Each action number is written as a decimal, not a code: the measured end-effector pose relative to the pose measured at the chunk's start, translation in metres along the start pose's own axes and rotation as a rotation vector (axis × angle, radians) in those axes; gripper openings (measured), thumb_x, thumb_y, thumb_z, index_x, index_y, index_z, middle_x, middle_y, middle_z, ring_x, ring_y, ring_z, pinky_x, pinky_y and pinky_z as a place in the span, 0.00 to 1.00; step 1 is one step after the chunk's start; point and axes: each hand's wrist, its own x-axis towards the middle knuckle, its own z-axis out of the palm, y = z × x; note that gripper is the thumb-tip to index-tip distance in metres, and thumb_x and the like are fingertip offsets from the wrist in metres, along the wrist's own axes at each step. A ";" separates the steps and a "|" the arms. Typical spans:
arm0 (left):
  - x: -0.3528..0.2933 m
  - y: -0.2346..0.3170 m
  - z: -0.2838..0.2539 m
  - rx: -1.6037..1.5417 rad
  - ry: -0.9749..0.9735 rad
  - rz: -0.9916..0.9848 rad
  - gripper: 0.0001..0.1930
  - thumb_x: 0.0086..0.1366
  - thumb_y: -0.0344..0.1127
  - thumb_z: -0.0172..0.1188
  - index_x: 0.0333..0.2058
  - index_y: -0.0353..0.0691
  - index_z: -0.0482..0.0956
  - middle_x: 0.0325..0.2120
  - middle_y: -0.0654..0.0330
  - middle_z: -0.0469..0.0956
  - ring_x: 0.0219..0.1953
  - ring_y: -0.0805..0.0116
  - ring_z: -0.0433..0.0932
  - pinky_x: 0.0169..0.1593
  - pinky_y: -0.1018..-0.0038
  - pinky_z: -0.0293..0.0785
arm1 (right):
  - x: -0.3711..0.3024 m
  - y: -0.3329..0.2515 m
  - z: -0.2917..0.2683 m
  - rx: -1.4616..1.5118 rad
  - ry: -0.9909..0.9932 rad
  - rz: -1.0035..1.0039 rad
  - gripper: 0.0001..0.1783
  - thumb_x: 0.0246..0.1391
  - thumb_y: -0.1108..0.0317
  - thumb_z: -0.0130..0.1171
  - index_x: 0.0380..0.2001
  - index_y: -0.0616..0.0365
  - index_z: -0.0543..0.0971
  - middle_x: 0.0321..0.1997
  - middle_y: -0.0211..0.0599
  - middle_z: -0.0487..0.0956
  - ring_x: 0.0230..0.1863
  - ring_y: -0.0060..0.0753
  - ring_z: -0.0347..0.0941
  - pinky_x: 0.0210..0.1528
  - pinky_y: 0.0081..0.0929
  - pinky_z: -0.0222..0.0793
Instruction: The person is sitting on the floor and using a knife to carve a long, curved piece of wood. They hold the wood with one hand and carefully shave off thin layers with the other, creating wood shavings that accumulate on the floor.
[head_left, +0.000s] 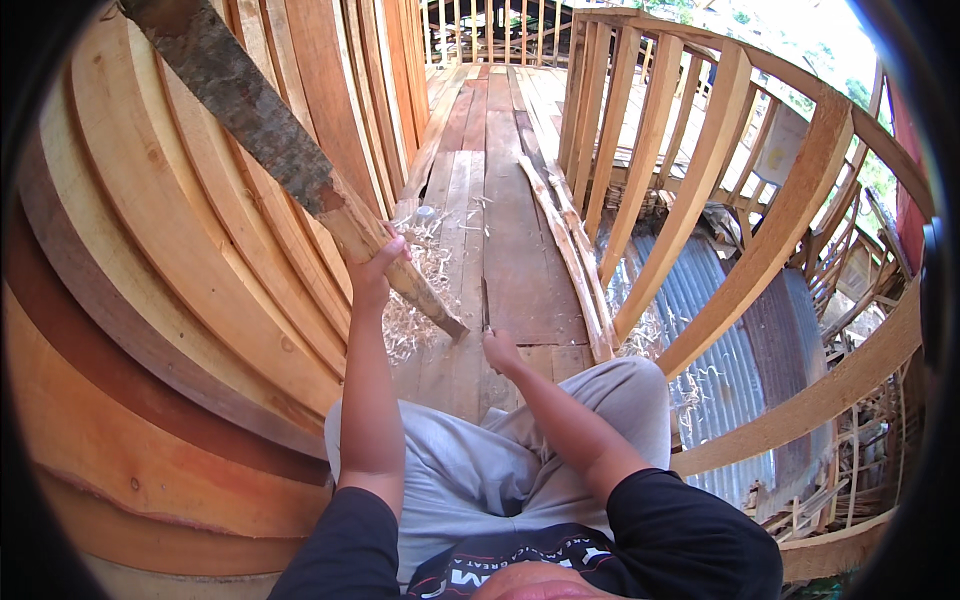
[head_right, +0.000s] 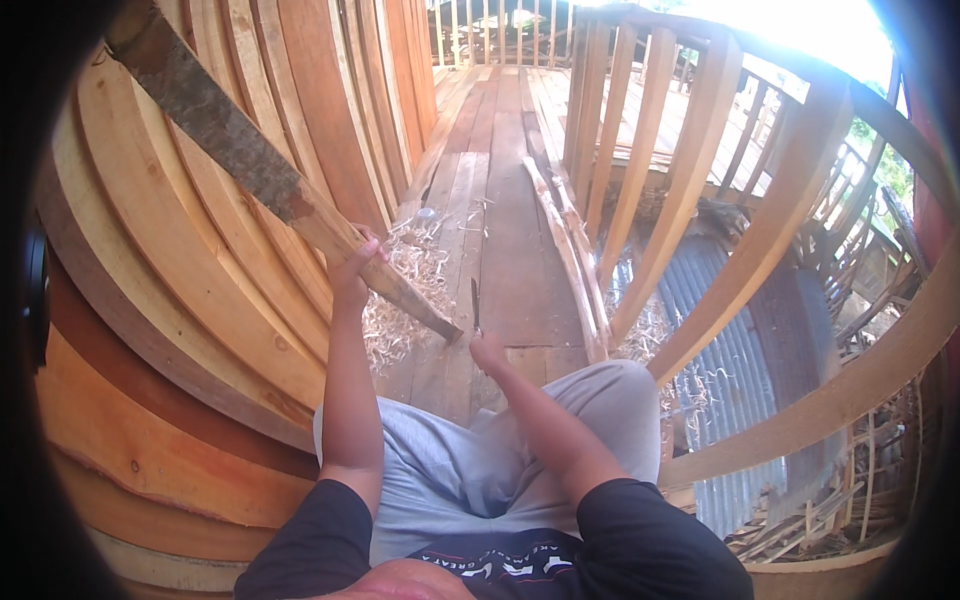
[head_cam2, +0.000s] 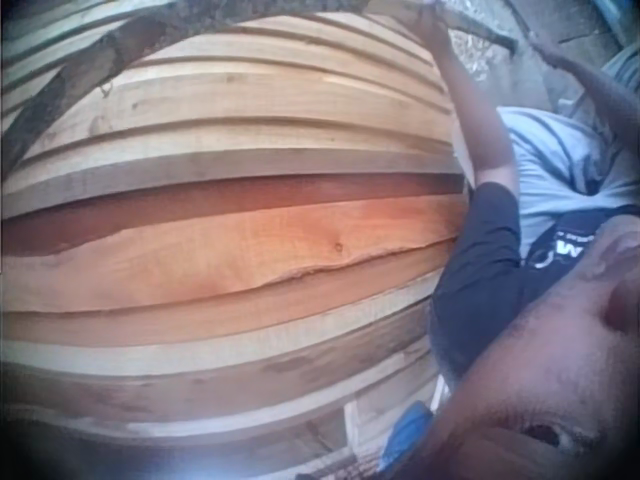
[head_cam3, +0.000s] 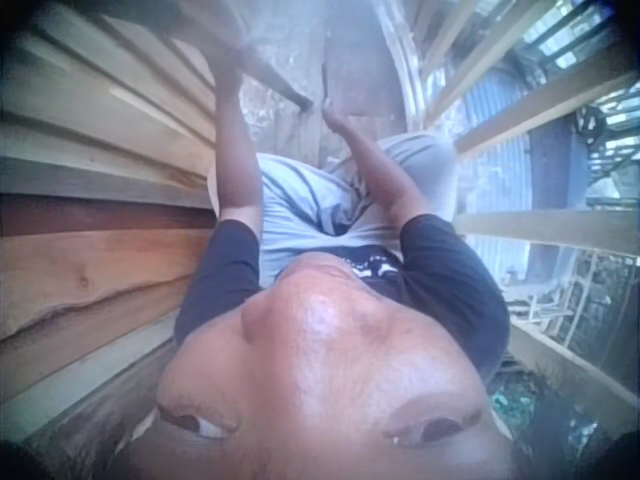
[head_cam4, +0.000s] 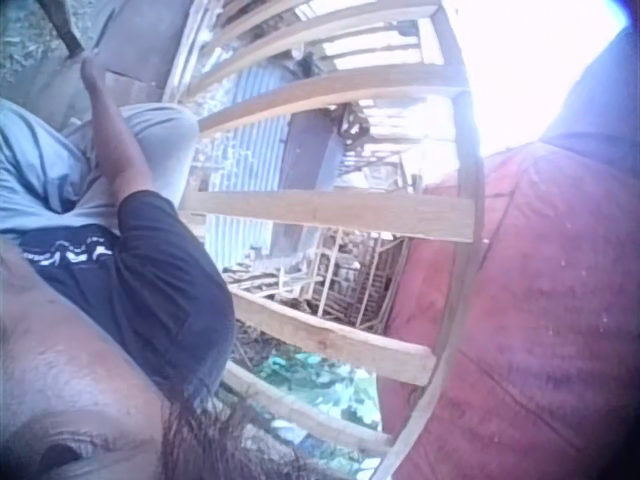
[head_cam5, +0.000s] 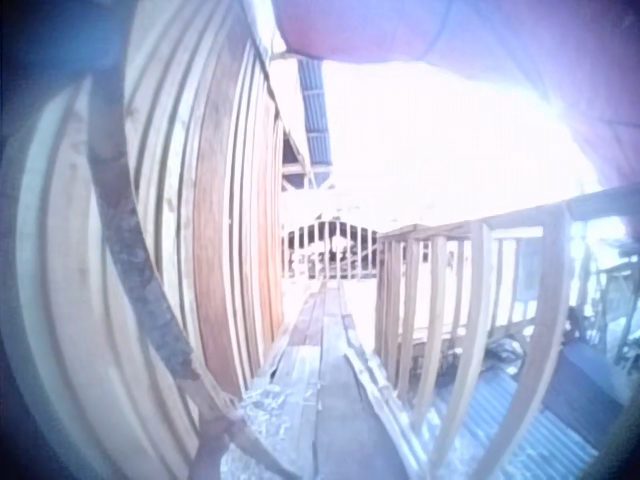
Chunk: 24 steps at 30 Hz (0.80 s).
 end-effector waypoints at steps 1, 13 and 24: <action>-0.001 0.001 -0.001 0.011 0.002 0.015 0.15 0.55 0.25 0.62 0.41 0.35 0.70 0.28 0.59 0.74 0.27 0.67 0.76 0.34 0.71 0.75 | 0.001 -0.001 0.002 0.006 -0.026 -0.033 0.22 0.65 0.54 0.43 0.32 0.64 0.75 0.17 0.39 0.72 0.13 0.35 0.70 0.12 0.36 0.62; 0.007 -0.010 -0.006 0.004 0.006 -0.015 0.12 0.56 0.30 0.62 0.37 0.36 0.70 0.25 0.59 0.73 0.26 0.67 0.76 0.35 0.71 0.74 | 0.000 -0.026 0.012 0.014 -0.008 -0.094 0.21 0.58 0.54 0.56 0.37 0.66 0.79 0.25 0.51 0.80 0.25 0.44 0.80 0.26 0.40 0.73; 0.010 -0.018 0.022 0.076 -0.026 -0.053 0.14 0.56 0.29 0.62 0.39 0.36 0.69 0.24 0.57 0.73 0.28 0.65 0.76 0.35 0.68 0.74 | 0.003 -0.031 0.010 0.130 -0.093 -0.068 0.19 0.60 0.53 0.54 0.38 0.60 0.79 0.19 0.34 0.74 0.15 0.26 0.68 0.15 0.30 0.63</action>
